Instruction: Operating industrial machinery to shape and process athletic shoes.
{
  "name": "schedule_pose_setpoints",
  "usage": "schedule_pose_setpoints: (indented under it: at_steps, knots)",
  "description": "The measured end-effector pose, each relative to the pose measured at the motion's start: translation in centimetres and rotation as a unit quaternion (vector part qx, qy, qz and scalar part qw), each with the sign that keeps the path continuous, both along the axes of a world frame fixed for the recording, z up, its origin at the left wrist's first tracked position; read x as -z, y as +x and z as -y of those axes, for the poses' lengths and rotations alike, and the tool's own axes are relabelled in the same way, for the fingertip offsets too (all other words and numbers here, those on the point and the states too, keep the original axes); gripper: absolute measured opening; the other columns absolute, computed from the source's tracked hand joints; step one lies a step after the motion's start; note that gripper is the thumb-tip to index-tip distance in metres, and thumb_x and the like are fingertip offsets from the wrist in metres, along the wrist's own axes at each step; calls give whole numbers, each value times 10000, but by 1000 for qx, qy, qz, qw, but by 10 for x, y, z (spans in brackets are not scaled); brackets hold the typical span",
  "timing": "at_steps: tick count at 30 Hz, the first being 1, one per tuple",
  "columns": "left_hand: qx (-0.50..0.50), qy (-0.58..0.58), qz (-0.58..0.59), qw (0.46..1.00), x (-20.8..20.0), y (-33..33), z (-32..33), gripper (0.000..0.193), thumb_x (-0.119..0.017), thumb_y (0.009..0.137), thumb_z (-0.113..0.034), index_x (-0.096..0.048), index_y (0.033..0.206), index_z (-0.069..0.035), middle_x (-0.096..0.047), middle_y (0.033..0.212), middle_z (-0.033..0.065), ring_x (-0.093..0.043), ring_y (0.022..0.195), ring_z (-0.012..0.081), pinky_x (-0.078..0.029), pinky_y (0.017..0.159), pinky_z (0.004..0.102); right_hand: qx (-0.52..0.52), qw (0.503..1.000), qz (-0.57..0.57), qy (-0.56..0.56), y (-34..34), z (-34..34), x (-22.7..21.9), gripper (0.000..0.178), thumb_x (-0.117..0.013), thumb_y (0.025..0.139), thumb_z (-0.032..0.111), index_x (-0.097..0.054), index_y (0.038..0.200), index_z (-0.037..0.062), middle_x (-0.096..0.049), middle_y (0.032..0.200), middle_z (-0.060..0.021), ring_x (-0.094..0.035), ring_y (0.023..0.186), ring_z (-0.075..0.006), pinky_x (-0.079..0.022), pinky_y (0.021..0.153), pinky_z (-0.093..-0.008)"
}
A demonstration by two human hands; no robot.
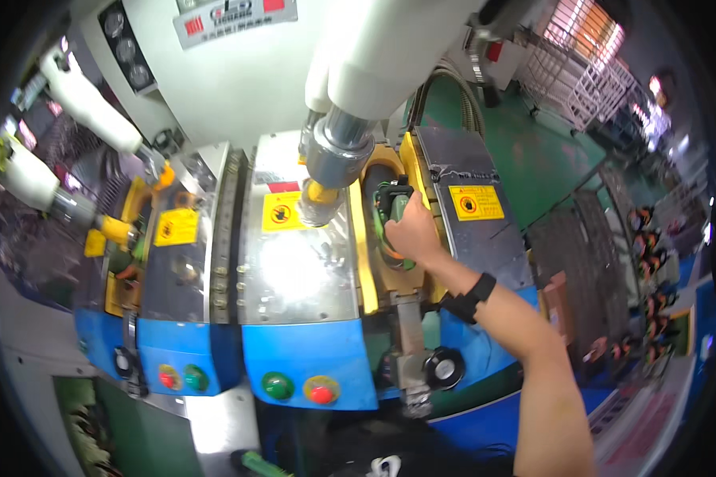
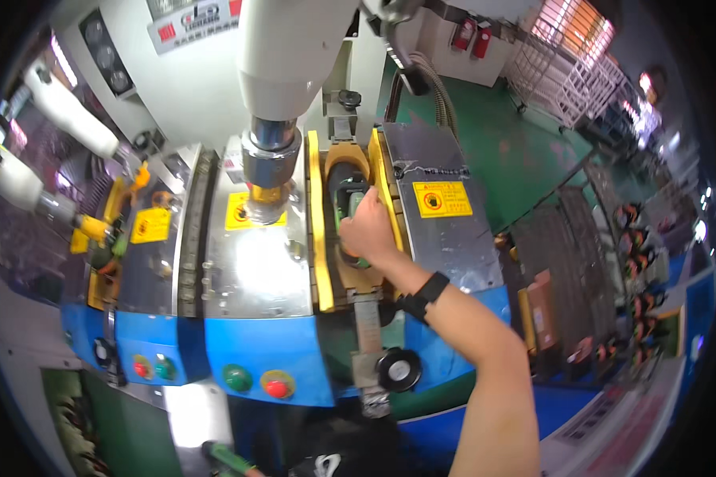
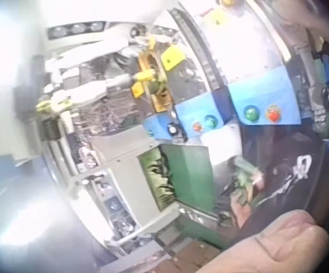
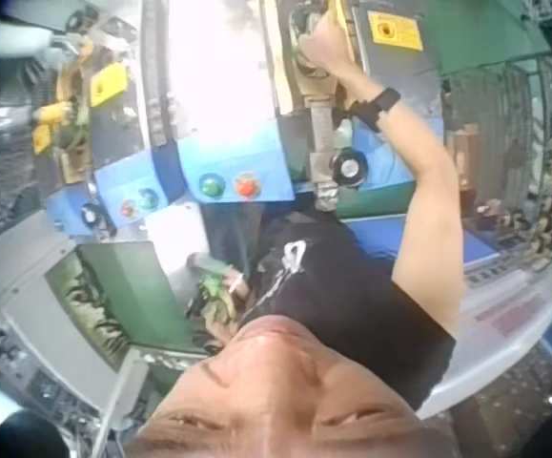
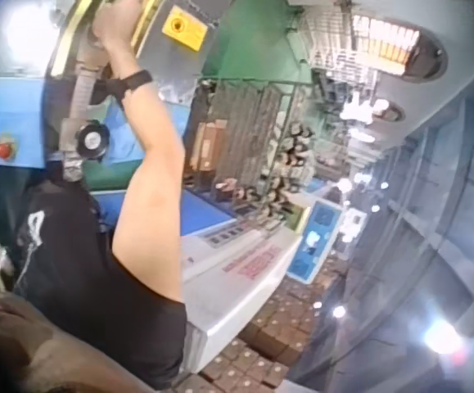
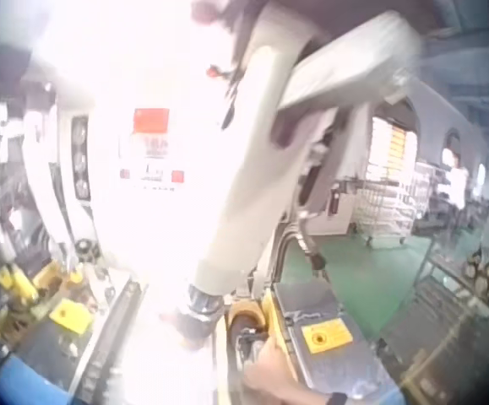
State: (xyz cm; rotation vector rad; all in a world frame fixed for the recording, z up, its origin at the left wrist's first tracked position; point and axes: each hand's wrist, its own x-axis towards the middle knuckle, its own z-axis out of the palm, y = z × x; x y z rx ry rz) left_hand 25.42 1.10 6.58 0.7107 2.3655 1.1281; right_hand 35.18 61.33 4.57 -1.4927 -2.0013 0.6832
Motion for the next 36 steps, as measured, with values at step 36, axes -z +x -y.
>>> schedule_pose_setpoints:
  at_steps: [36]
  knots:
    - [-537, 5, -57, 842, 111, 10, 238, 693, -608, 709, -69, -358, 1354, -31, -512, 1216, 191, -495, 1172, 316, -365, 1032, 357, -690, 616, 106, -364, -100, 498, 30, 590, -695, 804, 94, -442, 1330, 13, -583, 1233, -157, -568, 1156, -275, -475, 931, -384]
